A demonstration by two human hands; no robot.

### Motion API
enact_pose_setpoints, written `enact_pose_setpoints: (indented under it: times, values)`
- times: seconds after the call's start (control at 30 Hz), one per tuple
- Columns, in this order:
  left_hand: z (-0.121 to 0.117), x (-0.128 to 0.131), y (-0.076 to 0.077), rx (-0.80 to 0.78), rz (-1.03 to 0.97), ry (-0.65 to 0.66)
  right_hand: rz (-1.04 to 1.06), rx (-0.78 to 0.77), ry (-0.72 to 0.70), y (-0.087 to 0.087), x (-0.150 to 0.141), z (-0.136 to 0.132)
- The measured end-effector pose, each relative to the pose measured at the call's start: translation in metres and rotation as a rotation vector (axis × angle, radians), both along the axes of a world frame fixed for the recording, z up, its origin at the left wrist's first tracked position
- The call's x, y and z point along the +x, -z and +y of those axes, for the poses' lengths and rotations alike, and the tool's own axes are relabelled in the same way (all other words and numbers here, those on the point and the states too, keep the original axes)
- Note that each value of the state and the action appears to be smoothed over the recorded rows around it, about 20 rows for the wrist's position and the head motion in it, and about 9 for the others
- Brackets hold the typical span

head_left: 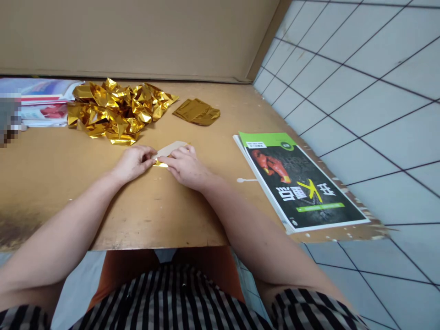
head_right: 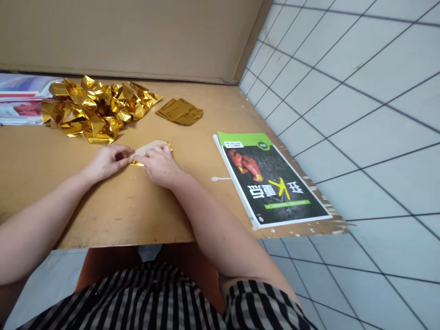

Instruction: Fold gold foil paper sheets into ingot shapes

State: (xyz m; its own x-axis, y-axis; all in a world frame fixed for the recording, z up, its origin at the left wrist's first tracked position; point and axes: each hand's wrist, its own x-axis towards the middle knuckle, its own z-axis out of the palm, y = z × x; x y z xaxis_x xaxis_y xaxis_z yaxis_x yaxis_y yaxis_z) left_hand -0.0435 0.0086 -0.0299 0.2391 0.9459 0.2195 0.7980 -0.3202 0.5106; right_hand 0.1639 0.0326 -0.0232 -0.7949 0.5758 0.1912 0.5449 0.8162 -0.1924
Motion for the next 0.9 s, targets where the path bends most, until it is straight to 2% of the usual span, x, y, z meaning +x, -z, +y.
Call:
enact_pose_setpoints:
  times: [0.1, 0.33, 0.53, 0.77, 0.9]
  values:
    - [0.001, 0.0, 0.001, 0.006, 0.017, -0.007, -0.037, 0.027, -0.037, 0.0, 0.002, -0.001]
    - [0.005, -0.003, 0.005, 0.031, 0.053, 0.001, -0.1, 0.016, -0.028, -0.008, 0.005, -0.004]
    - [0.006, -0.006, 0.009, 0.116, 0.08, 0.07, -0.123, -0.019, -0.028, -0.011, 0.011, -0.001]
    - [0.005, -0.003, 0.016, 0.303, 0.166, 0.179, -0.122, -0.005, -0.026, -0.01, 0.009, -0.002]
    - [0.005, -0.004, 0.016, 0.329, 0.224, 0.236, -0.139, -0.008, -0.011, -0.011, 0.008, -0.002]
